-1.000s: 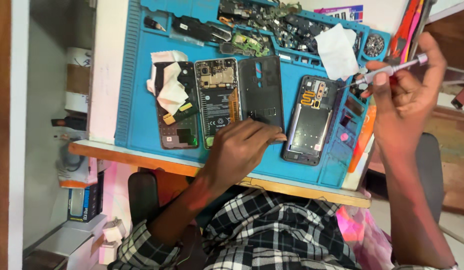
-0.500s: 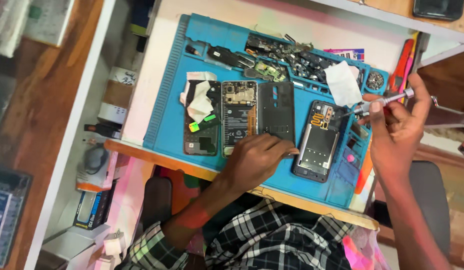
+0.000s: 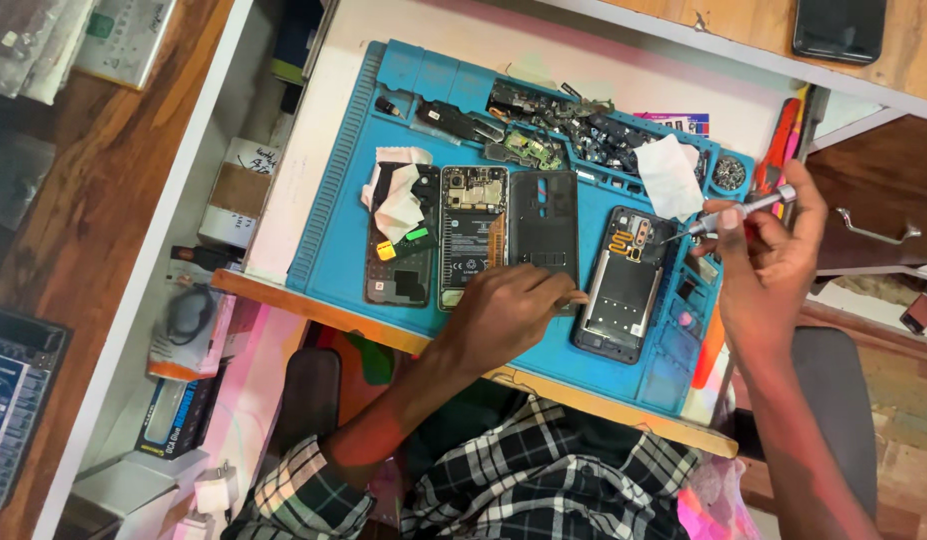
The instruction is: The person uses a screwdriver to work on the internal frame and rear housing of a mobile phone while holding the device and various disassembled panels over a workbench.
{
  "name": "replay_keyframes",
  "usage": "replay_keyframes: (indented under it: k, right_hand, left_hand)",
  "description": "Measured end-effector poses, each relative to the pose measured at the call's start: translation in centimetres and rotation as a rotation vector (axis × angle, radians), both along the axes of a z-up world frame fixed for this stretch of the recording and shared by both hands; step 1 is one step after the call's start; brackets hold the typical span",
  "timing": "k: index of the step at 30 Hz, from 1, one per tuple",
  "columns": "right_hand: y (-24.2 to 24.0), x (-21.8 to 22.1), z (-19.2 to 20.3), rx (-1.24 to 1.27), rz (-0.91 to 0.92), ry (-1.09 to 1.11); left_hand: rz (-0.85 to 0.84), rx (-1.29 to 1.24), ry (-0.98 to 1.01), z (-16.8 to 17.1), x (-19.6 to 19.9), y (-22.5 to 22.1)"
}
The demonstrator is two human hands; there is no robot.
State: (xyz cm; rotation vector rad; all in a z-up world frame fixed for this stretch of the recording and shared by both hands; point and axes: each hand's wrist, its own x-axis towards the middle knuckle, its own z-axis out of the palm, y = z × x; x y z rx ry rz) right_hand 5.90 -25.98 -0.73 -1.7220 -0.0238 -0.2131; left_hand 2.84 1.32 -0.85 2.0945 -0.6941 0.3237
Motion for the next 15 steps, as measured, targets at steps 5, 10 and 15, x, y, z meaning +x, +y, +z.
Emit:
replay_keyframes:
  k: [5,10,15]
  right_hand:
    - [-0.3,0.2,1.1,0.010,-0.067,0.032]
    - [-0.8,0.2,0.6,0.163,-0.096,0.066]
    - [-1.0,0.5,-0.6,0.066,-0.049,0.012]
  left_hand:
    - [-0.036,0.016,0.017,-0.2,0.0,0.0]
    - [-0.040,0.035,0.044,-0.1,-0.1,0.4]
    - [-0.061,-0.012,0.053,0.4,-0.1,0.3]
